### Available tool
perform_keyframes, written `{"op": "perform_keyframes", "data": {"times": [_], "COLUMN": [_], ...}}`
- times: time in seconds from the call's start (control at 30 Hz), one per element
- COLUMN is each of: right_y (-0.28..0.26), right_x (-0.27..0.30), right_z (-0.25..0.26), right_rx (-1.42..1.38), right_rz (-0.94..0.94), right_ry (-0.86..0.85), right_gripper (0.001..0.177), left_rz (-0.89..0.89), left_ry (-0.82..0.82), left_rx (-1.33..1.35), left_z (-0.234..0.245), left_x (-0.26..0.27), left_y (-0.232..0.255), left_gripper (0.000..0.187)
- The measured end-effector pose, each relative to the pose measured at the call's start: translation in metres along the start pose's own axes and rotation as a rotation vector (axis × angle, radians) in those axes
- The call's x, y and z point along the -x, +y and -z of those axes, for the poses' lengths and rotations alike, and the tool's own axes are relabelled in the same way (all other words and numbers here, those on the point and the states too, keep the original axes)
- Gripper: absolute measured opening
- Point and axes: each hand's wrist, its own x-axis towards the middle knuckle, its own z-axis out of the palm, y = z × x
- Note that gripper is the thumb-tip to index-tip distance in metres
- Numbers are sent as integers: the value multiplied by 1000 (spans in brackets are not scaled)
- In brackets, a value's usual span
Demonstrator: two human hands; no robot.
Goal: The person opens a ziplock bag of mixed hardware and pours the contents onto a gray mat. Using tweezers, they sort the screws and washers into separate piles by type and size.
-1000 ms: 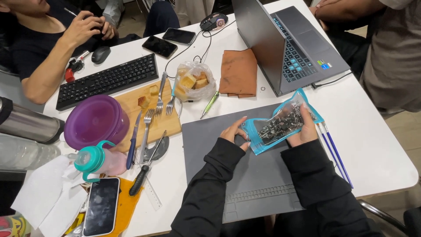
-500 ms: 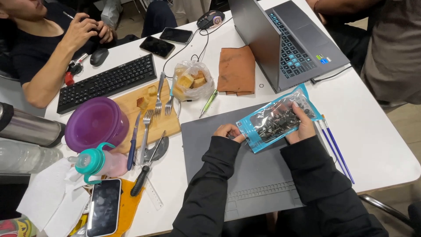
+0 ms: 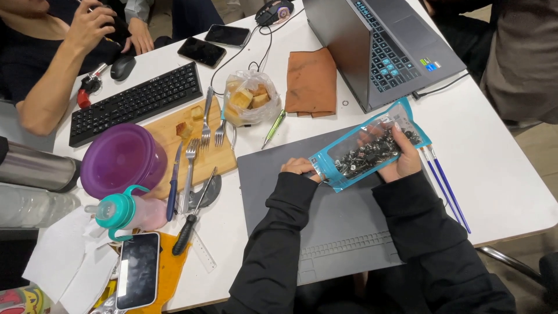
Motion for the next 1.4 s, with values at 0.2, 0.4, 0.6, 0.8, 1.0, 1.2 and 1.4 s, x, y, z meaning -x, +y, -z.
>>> {"op": "perform_keyframes", "data": {"times": [0.2,0.4,0.6,0.8,1.0,1.2,1.4], "right_y": [1,-5,-6,-5,1,1,0], "right_x": [1,17,19,32,21,30,38], "right_z": [5,-12,-17,-33,-20,-24,-39], "right_rx": [-2,13,214,403,652,711,786], "right_rz": [5,8,-30,-31,31,208,332], "right_ry": [-120,-162,-170,-130,-179,-190,-174], "right_gripper": [24,24,28,46,55,41,33], "left_rz": [-29,-72,-53,-9,35,19,-39], "left_ry": [-24,-16,-20,-28,-33,-18,37], "left_rx": [39,48,-2,3,11,42,144], "left_z": [-5,-12,-12,-10,-4,-7,0], "left_x": [-3,-8,-6,-10,-8,-10,-5], "left_y": [-16,-37,-39,-38,-24,-32,-17], "left_gripper": [12,16,12,13,13,19,18]}}
